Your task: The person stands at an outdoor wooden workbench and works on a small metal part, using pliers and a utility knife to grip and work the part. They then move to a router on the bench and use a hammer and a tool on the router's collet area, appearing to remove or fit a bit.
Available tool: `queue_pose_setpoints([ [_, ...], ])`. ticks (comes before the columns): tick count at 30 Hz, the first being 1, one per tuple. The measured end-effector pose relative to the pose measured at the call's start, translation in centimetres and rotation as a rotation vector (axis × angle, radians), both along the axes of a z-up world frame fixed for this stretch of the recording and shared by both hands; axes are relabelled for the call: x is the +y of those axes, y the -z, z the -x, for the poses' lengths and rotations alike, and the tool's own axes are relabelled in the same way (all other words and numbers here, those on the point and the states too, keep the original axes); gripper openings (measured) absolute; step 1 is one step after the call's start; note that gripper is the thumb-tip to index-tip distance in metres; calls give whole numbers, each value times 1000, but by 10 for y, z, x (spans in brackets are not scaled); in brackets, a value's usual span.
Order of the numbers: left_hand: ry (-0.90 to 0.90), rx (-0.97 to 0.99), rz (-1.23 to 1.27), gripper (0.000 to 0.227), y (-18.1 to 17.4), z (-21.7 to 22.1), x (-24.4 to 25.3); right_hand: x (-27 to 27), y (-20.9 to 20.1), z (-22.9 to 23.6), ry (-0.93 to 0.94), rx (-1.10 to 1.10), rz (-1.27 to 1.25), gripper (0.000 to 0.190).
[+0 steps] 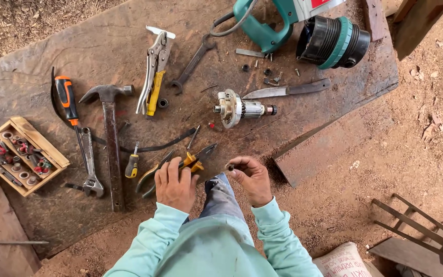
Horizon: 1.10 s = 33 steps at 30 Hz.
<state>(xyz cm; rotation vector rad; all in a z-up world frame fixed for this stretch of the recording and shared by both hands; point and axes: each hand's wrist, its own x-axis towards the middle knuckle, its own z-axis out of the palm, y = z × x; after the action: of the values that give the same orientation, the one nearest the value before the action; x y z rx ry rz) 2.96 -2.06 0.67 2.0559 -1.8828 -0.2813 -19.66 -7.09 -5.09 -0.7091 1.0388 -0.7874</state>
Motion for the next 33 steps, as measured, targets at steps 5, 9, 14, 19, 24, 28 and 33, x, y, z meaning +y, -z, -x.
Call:
queue_pose_setpoints([
  [5,30,370,143,30,-23,15,-16,2,-3,-6,-50,-2,19,26],
  [9,57,616,129,28,-28,26,-21,6,-16,-17,-117,78,110,26],
  [14,49,621,98,23,-20,16,-21,4,-25,-27,-218,352,382,31],
  [19,6,523,46,26,11,-3,-37,5,-7,-19,-50,173,77,29],
  [24,91,289,104,25,27,-13,-95,-3,-2,-15,85,-23,7,33],
  [28,237,203,34,27,49,-11,-130,-11,-5,-14,229,-331,-124,31],
  [33,205,319,42,12,31,3,-113,-17,0,-4,347,-538,-308,33],
])
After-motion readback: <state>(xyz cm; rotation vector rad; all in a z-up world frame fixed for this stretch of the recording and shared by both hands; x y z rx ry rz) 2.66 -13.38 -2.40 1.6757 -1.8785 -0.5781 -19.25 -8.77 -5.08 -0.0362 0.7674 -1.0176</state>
